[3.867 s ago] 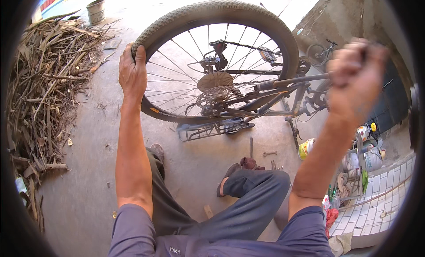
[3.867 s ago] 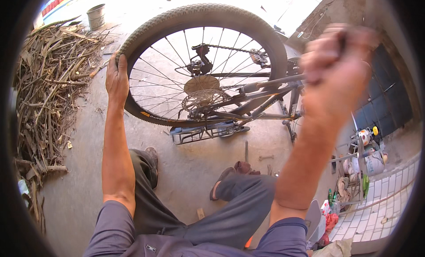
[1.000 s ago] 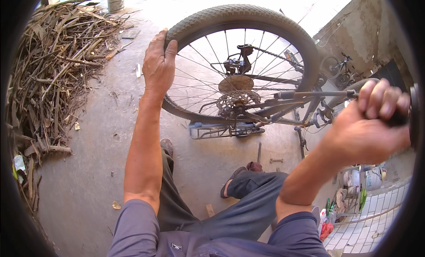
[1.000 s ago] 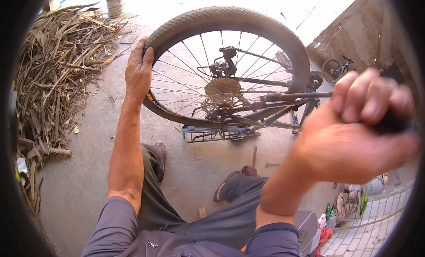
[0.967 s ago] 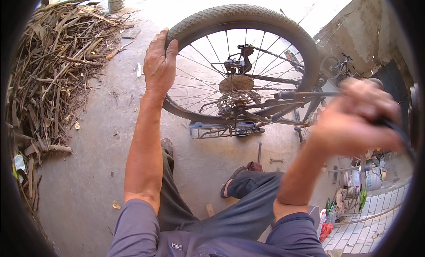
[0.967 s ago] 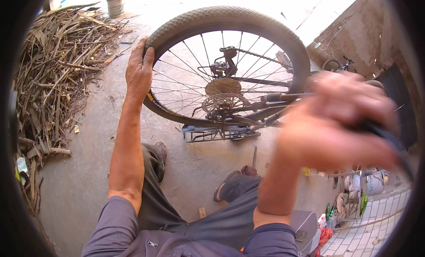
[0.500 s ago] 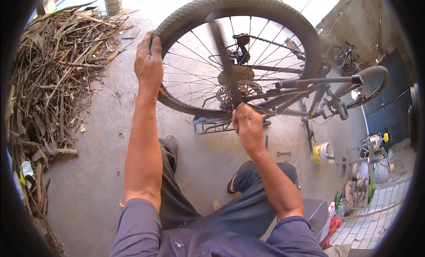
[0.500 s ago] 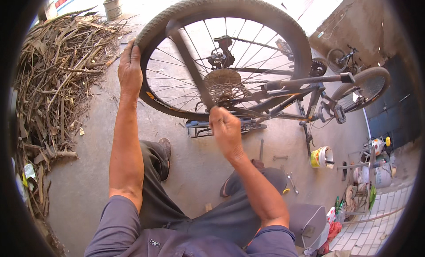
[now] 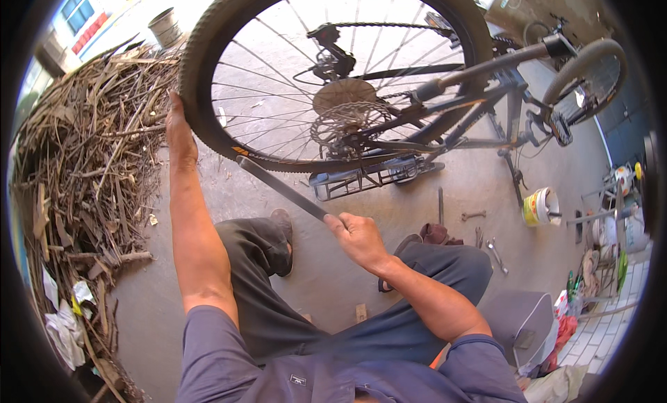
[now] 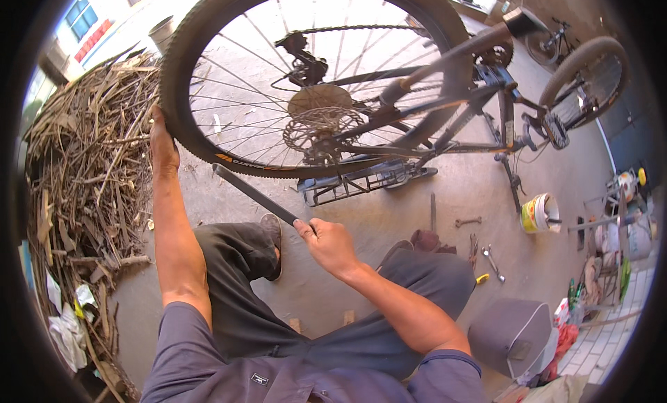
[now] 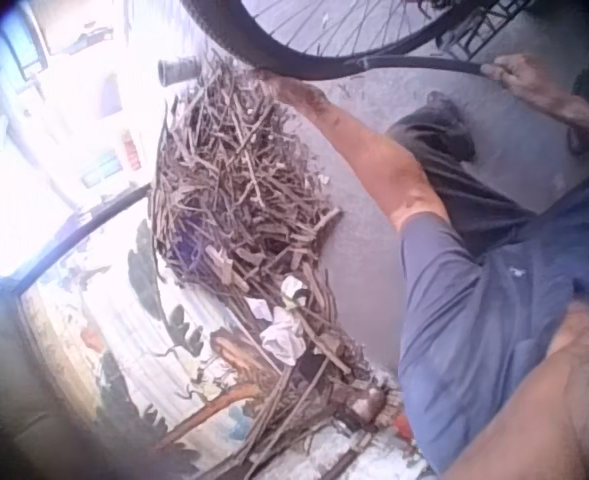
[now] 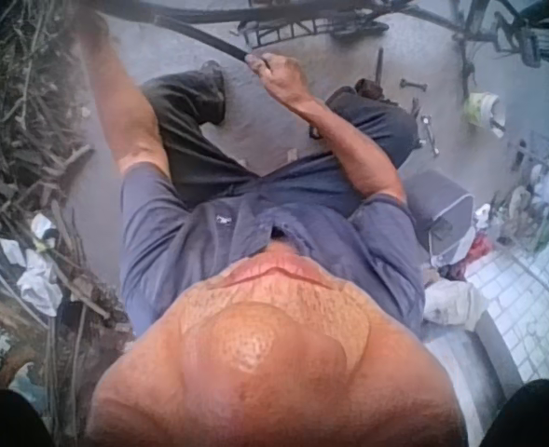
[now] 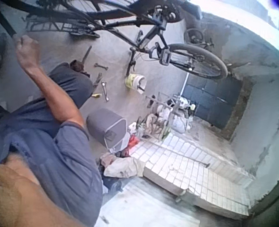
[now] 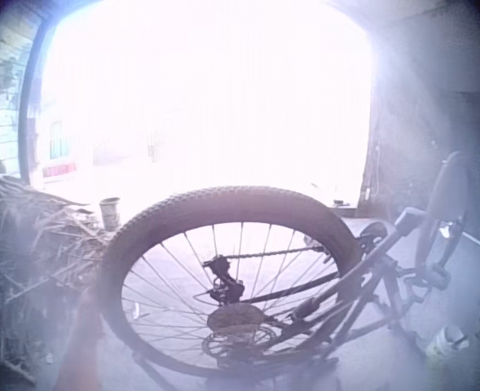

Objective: The person uses a tire lever to pry the tire off the rim of a bicycle wheel. They then use a wrench to adjust the pedal on the bicycle crank.

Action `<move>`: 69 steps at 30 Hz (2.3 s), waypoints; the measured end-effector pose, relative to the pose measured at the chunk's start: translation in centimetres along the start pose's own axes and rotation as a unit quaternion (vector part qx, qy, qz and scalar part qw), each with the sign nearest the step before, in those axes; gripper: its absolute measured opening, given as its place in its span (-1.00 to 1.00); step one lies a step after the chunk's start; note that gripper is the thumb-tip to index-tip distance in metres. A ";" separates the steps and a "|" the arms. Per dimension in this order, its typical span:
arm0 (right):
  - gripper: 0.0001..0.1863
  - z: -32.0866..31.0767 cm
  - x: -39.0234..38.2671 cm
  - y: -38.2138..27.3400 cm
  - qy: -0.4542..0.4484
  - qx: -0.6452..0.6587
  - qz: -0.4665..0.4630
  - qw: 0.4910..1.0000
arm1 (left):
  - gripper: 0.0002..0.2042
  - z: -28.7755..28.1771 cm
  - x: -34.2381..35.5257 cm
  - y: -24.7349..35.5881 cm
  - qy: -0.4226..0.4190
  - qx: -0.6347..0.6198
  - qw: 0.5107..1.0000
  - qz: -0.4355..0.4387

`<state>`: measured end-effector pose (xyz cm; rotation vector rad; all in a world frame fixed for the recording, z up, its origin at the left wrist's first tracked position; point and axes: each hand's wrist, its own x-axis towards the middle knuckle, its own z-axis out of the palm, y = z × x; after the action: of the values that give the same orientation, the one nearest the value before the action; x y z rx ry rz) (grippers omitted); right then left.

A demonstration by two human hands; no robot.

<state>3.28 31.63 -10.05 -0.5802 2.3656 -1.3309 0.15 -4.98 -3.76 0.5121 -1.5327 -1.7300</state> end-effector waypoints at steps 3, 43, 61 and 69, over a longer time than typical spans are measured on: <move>-0.49 -0.2 -0.6 0.1 -0.001 -0.023 0.019 1.000 | -0.41 -0.8 0.4 -0.8 -0.037 -0.035 0.999 0.014; -0.49 0.8 -1.2 0.7 -0.041 -0.019 0.055 0.997 | -0.57 4.9 4.3 7.1 -0.014 0.075 0.997 0.028; -0.52 -0.4 -2.0 0.7 -0.101 -0.034 0.104 0.989 | -0.66 0.8 5.2 -2.0 0.040 -0.003 0.998 0.052; -0.52 -0.4 -2.1 0.6 -0.107 -0.026 0.100 0.989 | -0.35 5.1 1.5 5.1 0.027 0.108 0.994 -0.005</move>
<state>4.73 33.27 -10.12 -0.4607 2.2231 -1.0679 -3.13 -2.72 2.48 0.6703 -1.6894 -1.5531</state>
